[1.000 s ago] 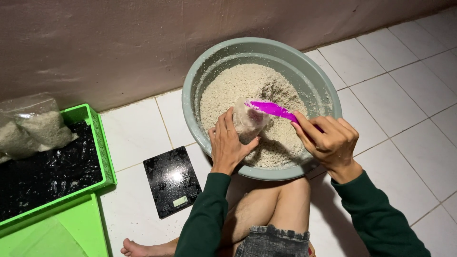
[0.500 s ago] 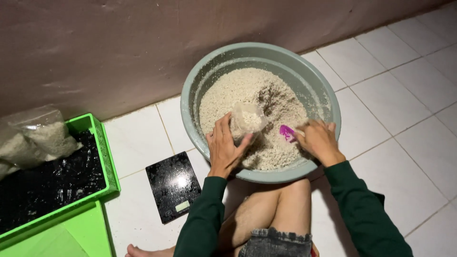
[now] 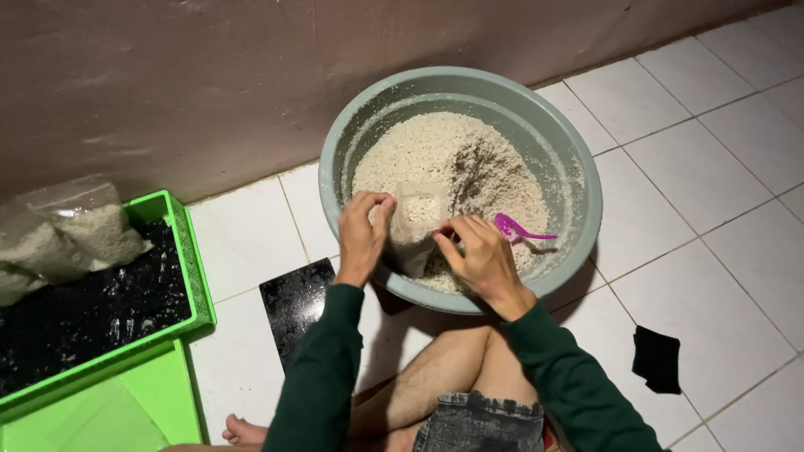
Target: Scooping white grains from a large basin into small plastic bags and weighing them on a digital scale.
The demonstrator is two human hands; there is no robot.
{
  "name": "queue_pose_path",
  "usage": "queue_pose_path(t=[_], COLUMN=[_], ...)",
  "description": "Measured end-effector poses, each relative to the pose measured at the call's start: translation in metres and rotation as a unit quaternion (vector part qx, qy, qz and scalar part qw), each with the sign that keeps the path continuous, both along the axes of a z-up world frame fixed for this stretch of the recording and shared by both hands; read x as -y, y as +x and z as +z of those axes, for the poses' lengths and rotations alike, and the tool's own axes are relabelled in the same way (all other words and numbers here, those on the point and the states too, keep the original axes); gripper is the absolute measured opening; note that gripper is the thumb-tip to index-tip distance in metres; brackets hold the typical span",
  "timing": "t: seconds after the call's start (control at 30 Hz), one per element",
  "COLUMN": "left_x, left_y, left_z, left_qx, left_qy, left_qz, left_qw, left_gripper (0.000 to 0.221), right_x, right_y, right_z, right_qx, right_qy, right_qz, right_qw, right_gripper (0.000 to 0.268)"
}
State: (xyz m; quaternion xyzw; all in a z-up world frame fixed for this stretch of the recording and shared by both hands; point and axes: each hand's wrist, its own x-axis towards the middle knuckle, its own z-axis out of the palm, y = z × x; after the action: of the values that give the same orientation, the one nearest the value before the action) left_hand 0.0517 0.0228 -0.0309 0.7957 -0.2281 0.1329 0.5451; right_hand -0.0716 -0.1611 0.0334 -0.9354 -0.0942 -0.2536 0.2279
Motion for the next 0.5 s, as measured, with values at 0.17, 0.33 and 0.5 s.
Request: queue_pose_path(t=[0.17,0.33,0.5], left_x=[-0.015,-0.026,-0.021], left_y=[-0.01,0.007,-0.01], left_z=[0.042,0.038,0.046], left_qx=[0.046,0.115,0.148], left_qy=[0.103,0.044,0.078], left_qz=[0.014,0.052,0.095], left_qw=[0.994,0.991,0.981], left_gripper=[0.009,0.011,0.008], right_x=[-0.013,-0.004,0.006], right_y=[-0.005,-0.005,0.006], right_z=[0.021,0.019,-0.005], right_qx=[0.043,0.09,0.131], right_qy=[-0.032,-0.005,-0.014], right_qz=[0.011,0.027,0.006], right_qw=[0.999,0.996,0.991], right_gripper=[0.011,0.004,0.006])
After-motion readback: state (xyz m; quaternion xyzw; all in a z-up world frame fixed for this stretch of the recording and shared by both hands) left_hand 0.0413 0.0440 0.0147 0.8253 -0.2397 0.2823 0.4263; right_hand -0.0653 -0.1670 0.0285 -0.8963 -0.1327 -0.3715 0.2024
